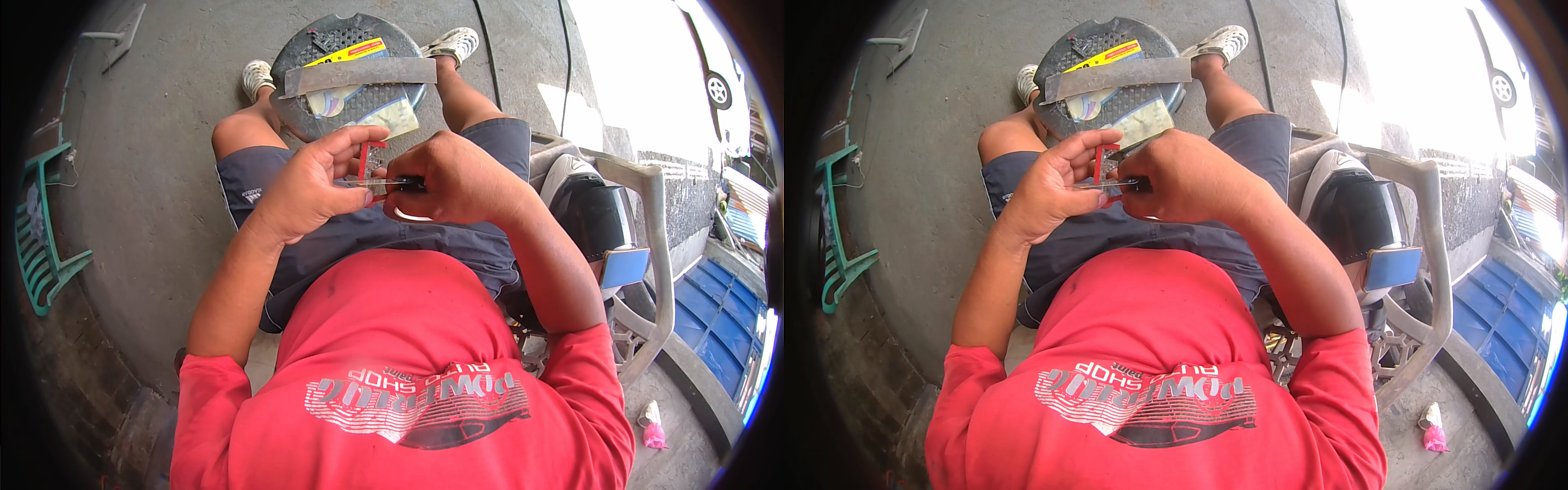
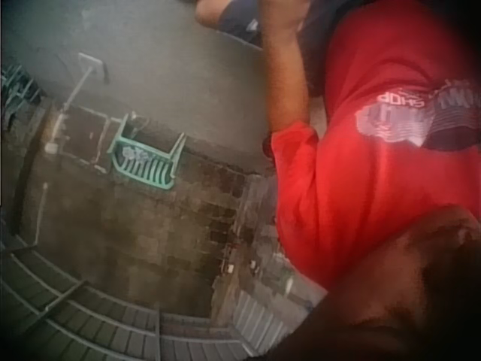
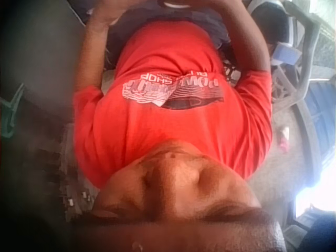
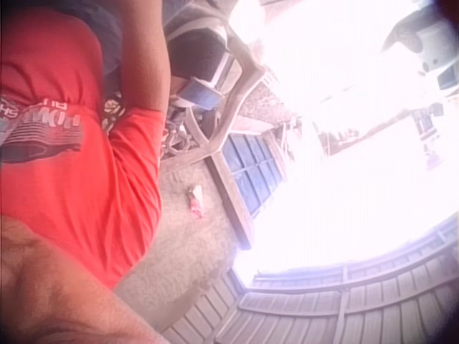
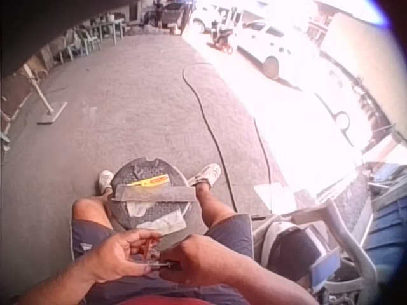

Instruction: The person sits and assembles small red plastic components by hand, repeatedly picking up pieces, aligning them, and securing them with tape. The person uses a roll of tape and a small cutting tool to trim tape while working on the components.

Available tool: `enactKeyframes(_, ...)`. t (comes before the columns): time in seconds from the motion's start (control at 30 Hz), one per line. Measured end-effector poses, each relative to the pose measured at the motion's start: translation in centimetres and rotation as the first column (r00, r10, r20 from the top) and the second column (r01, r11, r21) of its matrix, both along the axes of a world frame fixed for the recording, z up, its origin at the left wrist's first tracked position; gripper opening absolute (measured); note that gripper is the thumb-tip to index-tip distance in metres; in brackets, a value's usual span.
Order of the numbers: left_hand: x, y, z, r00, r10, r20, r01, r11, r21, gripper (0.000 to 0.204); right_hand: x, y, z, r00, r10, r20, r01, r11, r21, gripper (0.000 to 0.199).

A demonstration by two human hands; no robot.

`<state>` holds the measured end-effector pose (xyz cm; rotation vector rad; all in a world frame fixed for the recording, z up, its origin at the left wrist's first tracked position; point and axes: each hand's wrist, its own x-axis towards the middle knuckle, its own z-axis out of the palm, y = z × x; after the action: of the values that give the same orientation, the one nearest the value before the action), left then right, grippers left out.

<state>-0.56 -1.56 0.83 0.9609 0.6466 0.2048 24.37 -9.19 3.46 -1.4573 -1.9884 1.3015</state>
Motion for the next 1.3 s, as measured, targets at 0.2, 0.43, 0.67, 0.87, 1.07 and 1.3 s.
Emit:
enactKeyframes(0.2, -0.1, 0.0, -0.3, 1.0, -0.014, -0.016, 0.015, 0.999, 0.052, 0.079, 0.0, -0.1, -0.3, 1.0, 0.021, 0.011, -0.022, 0.999, 0.037, 0.018)
enactKeyframes(0.43, 0.1, -0.3, -0.7, 0.998, 0.049, -0.03, -0.048, 0.998, 0.035, 0.078, 0.2, 0.2, -0.5, 0.999, 0.022, 0.024, -0.022, 0.999, 0.026, 0.019)
enactKeyframes(0.67, 0.4, 0.8, -2.9, 0.994, 0.097, -0.048, -0.089, 0.985, 0.146, 0.076, 1.0, 1.6, -1.4, 1.0, -0.006, 0.0, 0.006, 1.0, 0.019, 0.021)
enactKeyframes(0.87, 3.5, 6.2, -4.6, 0.956, 0.294, 0.006, -0.258, 0.828, 0.497, 0.076, 2.7, 8.4, -2.6, 0.972, -0.075, 0.223, 0.027, 0.978, 0.208, 0.017)
enactKeyframes(1.07, 5.2, 14.8, -8.9, 0.923, 0.38, 0.052, -0.177, 0.301, 0.937, 0.042, 3.9, 17.4, -7.3, 0.928, -0.221, 0.298, 0.05, 0.871, 0.489, 0.016)
enactKeyframes(1.3, 5.7, 15.9, -17.3, 0.878, 0.478, -0.023, -0.105, 0.239, 0.965, 0.025, 5.0, 20.0, -17.6, 0.954, -0.221, 0.204, 0.066, 0.814, 0.578, 0.013)
